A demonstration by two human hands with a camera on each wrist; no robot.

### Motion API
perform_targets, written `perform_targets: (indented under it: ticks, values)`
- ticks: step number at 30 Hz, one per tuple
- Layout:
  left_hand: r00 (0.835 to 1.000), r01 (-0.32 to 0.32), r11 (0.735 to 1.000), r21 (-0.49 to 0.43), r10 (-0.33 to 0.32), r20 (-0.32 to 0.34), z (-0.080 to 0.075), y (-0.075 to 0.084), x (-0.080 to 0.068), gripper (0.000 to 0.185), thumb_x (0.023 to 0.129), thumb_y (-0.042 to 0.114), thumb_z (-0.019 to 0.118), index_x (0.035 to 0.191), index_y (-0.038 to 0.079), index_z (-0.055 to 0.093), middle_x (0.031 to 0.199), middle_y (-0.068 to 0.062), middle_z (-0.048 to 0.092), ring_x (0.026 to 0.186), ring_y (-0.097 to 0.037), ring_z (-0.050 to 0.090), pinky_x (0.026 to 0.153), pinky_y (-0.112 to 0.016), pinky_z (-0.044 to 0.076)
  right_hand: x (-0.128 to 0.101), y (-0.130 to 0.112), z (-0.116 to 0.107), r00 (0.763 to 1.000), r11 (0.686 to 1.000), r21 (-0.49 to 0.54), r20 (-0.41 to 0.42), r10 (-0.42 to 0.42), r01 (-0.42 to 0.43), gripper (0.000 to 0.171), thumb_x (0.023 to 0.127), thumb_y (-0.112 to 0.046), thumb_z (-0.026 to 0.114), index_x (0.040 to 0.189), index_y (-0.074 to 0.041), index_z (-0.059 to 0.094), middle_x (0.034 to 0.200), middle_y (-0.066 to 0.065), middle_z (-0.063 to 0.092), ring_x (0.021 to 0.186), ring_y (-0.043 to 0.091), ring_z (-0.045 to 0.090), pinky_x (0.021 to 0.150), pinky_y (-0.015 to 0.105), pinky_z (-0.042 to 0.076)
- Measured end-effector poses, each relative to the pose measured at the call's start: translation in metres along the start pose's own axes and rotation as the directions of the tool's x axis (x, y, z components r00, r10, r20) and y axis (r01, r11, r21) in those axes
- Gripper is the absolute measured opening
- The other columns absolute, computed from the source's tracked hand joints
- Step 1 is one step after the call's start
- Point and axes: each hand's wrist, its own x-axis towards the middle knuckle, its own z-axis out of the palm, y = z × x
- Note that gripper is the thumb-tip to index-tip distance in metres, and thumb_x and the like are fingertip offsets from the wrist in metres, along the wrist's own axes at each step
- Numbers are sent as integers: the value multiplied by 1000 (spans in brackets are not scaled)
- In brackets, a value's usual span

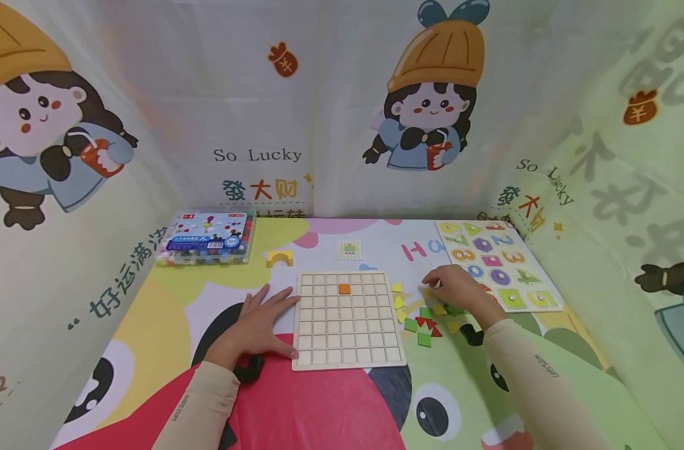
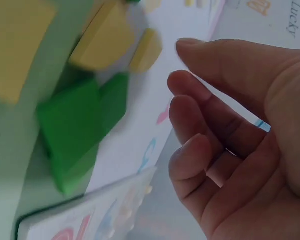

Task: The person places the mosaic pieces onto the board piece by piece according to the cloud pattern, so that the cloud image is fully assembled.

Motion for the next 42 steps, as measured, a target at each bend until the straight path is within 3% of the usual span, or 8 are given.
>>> perform_targets:
  ticks: [11,16,25,35,42]
  values:
    - [1000,10,1000,11,-10,6,-2,3,-1,117,61,63,94,161,26,46,175,-5,31,162,-50,6,125,-78,2,4,10,7,996,999,-2,80,33,-33,27,95,-8,74,122,-4,80,121,16,77,107,29,70,95,52,60]
    - [1000,8,1000,17,-8,5,-3,3,-2,118,61,63,94,162,25,46,175,-5,31,162,-51,7,125,-78,3,6,12,11,996,999,-24,80,40,-38,25,96,-10,75,119,-6,81,118,13,78,107,28,70,96,53,60]
    - [1000,7,1000,8,-7,10,-2,3,-1,117,61,62,94,162,26,46,175,-5,31,162,-50,6,126,-77,2,8,9,11,995,998,-36,80,55,-52,29,93,-18,82,119,-5,78,104,5,74,90,20,61,90,46,59]
    - [1000,10,1000,2,-10,11,0,1,-1,117,61,63,95,162,27,46,175,-3,30,163,-48,5,127,-76,1,5,8,12,996,999,-16,78,44,-42,28,93,-13,81,121,-5,79,105,6,75,90,21,60,90,46,59]
    - [1000,10,1000,8,-11,13,1,1,1,117,61,63,94,161,28,46,175,-3,31,163,-48,5,127,-75,2,4,11,14,997,998,-33,57,50,-49,26,94,-19,80,117,-7,80,106,5,76,91,18,64,93,47,60]
